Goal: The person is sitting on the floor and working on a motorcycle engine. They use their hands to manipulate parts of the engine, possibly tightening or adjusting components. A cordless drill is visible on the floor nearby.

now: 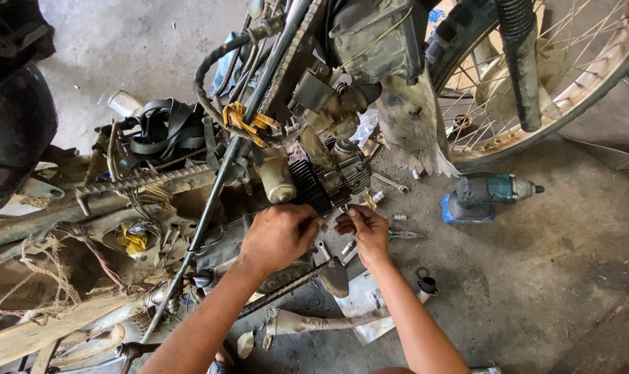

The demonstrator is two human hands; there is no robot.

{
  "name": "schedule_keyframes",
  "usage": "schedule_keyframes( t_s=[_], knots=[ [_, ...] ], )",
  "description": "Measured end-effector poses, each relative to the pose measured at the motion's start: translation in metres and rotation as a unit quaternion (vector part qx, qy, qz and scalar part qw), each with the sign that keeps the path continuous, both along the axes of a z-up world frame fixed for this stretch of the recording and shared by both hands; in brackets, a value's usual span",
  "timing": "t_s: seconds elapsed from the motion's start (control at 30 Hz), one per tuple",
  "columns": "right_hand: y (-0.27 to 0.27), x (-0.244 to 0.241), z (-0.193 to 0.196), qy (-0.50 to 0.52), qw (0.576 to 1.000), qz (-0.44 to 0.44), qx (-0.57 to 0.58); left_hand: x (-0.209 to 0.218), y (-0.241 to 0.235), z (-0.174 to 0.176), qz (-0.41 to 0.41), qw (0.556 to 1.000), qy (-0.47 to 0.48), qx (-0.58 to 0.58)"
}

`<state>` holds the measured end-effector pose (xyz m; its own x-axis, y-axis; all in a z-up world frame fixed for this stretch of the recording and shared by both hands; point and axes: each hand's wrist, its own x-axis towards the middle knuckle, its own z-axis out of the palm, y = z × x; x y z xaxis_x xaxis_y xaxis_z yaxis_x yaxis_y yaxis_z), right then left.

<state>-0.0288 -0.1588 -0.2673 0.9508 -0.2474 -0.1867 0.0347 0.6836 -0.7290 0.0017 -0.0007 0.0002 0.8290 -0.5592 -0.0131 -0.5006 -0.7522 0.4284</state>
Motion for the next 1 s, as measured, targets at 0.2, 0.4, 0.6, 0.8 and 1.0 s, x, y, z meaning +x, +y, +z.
schedule_keyframes(
  t_s=[0.2,0.4,0.6,0.8,1.0],
  knots=[
    [0.001,-0.001,0.008,-0.036,0.999,0.004,-0.029,-0.001,-0.001,0.003,0.005,1.0,0.0,0.007],
    [0.004,-0.002,0.013,0.026,0.999,0.014,-0.012,-0.002,-0.001,0.004,0.014,1.0,0.009,0.011],
    [0.007,0.0,0.021,-0.007,0.999,0.01,-0.033,-0.001,-0.001,0.004,0.008,1.0,0.003,-0.002],
    [0.007,-0.001,0.002,-0.004,1.0,0.008,0.001,-0.001,0.0,0.001,0.005,1.0,0.005,0.004],
    [0.014,-0.003,0.024,-0.034,0.999,-0.009,-0.031,0.0,0.0,0.0,0.004,1.0,0.001,-0.003]
  ],
)
